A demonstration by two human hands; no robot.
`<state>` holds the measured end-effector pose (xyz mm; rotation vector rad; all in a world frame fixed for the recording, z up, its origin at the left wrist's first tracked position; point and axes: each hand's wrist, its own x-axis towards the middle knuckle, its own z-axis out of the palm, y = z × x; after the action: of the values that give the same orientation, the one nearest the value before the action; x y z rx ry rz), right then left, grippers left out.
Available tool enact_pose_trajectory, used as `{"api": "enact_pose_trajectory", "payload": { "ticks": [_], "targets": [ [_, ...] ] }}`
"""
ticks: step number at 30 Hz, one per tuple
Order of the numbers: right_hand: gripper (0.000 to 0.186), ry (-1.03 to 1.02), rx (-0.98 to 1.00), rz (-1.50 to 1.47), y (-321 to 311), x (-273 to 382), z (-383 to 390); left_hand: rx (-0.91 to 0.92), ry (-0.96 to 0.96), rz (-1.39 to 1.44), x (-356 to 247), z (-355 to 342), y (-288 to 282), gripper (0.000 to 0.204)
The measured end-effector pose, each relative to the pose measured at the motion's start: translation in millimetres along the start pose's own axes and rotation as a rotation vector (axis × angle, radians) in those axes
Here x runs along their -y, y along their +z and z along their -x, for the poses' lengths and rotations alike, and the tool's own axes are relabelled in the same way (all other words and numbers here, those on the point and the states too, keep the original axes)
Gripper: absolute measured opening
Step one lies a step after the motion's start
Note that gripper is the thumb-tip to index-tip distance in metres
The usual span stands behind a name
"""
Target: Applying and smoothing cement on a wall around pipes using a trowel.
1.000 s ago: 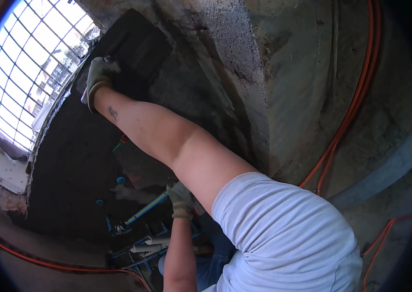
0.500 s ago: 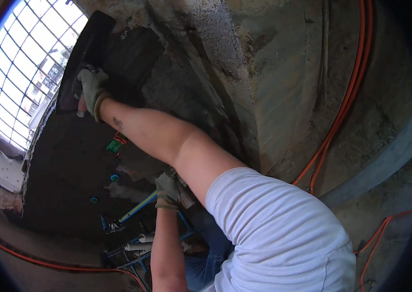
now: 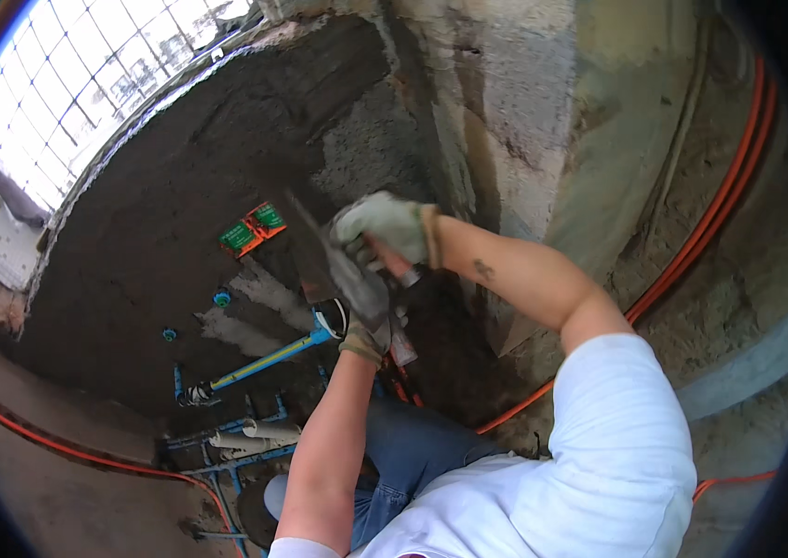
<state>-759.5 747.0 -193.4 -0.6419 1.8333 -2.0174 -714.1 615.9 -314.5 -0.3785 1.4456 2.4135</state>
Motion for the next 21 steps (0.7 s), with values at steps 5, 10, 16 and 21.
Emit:
{"api": "enact_pose_trajectory", "payload": {
  "ticks": [5, 10, 16, 21],
  "targets": [
    [0.013, -0.171, -0.288, -0.018, -16.0, 74.1, 21.5, 0.151, 0.021, -0.134, -1.0, -7.1, -10.8, 0.010],
    [0.017, -0.134, -0.126, 0.179, -0.5, 26.5, 54.8, 0.098, 0.043, 0.047, -13.9, 8.5, -35.5, 0.010],
    [0.021, 0.060, -0.148, 1.278, 30.6, -34.8, 74.6, -0.023, 0.286, -0.174, -40.5, 54.2, -77.3, 0.015],
    [0.026, 0.019, -0.053, 1.537, 49.2, -37.8, 55.2, 0.212, 0.304, -0.335, -20.1, 74.8, -134.0, 0.013]
  ]
}}
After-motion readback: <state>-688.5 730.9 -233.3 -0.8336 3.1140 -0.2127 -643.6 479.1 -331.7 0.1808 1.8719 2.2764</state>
